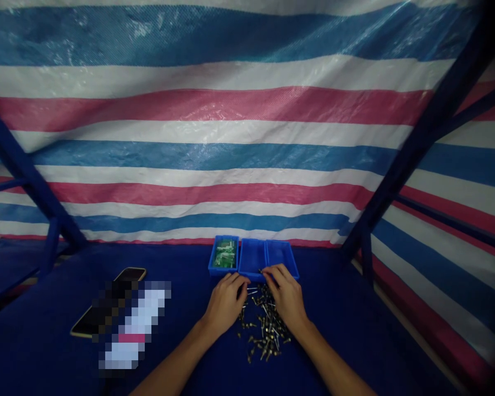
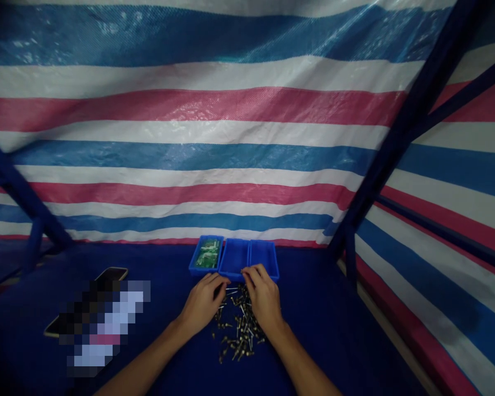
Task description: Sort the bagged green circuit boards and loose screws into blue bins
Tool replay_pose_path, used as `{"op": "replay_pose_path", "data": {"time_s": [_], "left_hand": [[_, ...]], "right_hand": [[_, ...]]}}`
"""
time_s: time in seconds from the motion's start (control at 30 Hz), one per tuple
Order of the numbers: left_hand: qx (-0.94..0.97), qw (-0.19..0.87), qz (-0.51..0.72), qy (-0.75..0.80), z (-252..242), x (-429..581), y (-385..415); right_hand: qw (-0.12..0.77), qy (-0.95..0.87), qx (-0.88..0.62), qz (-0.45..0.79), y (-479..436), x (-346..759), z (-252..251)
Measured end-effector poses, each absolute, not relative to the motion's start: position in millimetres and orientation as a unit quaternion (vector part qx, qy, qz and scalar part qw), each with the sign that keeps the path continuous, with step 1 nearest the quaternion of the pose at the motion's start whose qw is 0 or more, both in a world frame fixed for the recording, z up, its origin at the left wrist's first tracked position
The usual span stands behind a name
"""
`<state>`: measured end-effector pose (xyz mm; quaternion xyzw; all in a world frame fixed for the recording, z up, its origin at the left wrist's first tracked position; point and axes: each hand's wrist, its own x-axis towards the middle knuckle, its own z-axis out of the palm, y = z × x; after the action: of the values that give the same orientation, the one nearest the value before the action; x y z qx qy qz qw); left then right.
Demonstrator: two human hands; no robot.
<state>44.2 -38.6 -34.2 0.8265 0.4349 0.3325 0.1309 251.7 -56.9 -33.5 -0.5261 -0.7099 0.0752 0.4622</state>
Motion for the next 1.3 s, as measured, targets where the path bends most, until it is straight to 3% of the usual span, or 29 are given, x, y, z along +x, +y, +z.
{"op": "replay_pose_path", "data": {"time_s": [0.73,1.3], "left_hand": [[0.826,0.135,0.329,0.438,-33.2,43.6,-39.4],[0.826,0.135,0.330,0.437,-33.2,44.0,-39.6]], "right_hand": [[0.387,-0.700,-0.600,-0.017,-54.6,255.1,-37.7],[0.390,-0.704,-0.593,-0.020,-54.5,254.5,-37.3]]}}
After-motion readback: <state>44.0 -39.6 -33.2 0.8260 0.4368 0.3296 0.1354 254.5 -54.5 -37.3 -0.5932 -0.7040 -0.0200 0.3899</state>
